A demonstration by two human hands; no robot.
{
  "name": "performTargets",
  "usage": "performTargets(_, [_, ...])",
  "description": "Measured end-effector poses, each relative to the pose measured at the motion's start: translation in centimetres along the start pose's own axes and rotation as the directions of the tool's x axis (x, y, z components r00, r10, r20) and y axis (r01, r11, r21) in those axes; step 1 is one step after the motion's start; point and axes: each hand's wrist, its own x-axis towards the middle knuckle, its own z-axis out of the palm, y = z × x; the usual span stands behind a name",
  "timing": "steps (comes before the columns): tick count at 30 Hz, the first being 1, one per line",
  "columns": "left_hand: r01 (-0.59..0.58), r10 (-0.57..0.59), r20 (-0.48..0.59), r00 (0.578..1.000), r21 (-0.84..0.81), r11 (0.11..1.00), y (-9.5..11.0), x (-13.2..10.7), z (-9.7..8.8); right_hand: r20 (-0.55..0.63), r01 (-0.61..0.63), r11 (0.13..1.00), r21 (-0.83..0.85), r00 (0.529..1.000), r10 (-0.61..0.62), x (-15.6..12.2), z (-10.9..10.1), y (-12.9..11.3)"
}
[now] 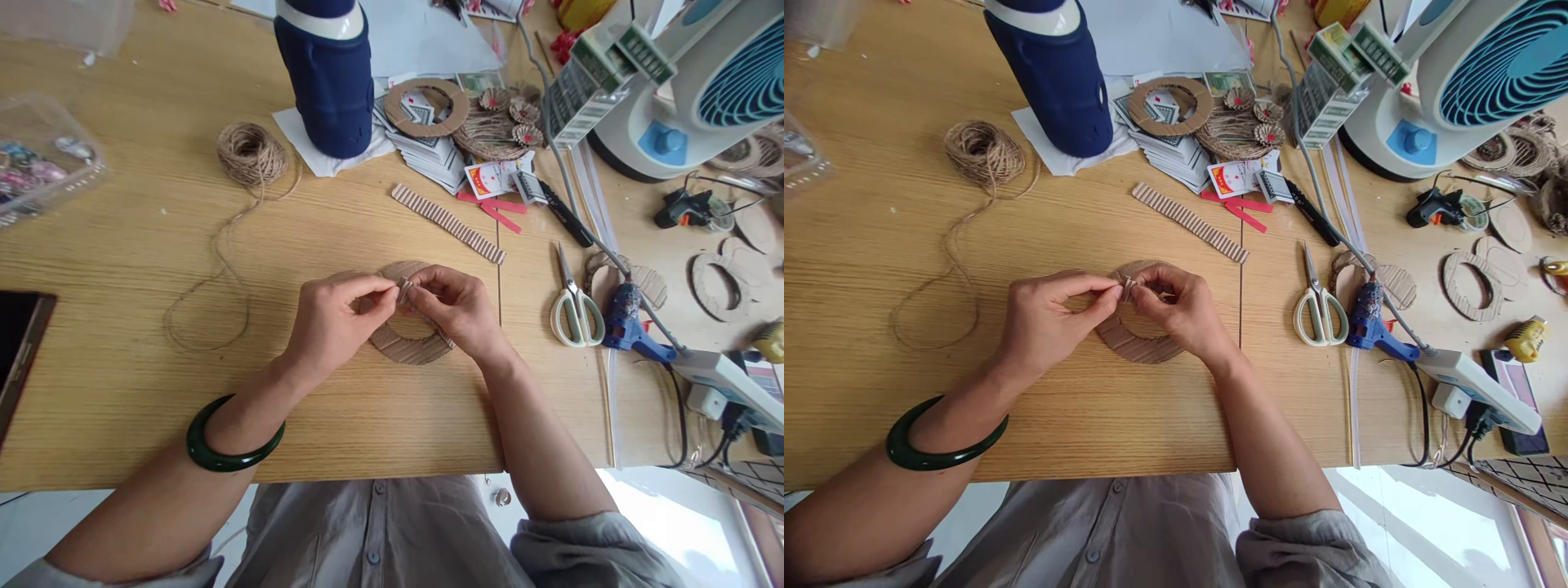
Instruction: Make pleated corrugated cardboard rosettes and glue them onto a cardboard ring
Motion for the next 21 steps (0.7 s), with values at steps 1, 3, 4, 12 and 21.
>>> performTargets(1, [0.017, -0.017, 0.002, 1.0, -0.005, 1.0, 0.03, -0.02, 0.01, 0.006, 0.003, 1.0, -0.006, 1.0, -0.003, 0.0, 0.02, -0.03])
performTargets(3, [0.049, -0.049, 0.002, 0.999, -0.02, 0.999, 0.07, -0.05, 0.03, 0.014, 0.016, 1.0, -0.014, 1.0, -0.015, 0.0, 0.06, -0.05])
performTargets(4, [0.063, -0.064, -0.002, 0.998, -0.028, 0.998, 0.08, -0.07, 0.03, 0.015, 0.023, 1.0, -0.018, 1.0, -0.023, 0.01, 0.08, -0.03])
performTargets(12, [0.004, -0.004, -0.001, 1.0, 0.036, 0.999, 0.05, -0.1, 0.03, -0.011, 0.093, 0.988, -0.126, 0.995, -0.095, 0.1, -0.01, 0.39])
performTargets(21, [-0.044, 0.044, 0.006, 0.999, 0.1, 0.994, -0.07, -0.11, 0.12, -0.049, 0.112, 0.968, -0.226, 0.991, -0.126, 0.1, 0.2, 0.34])
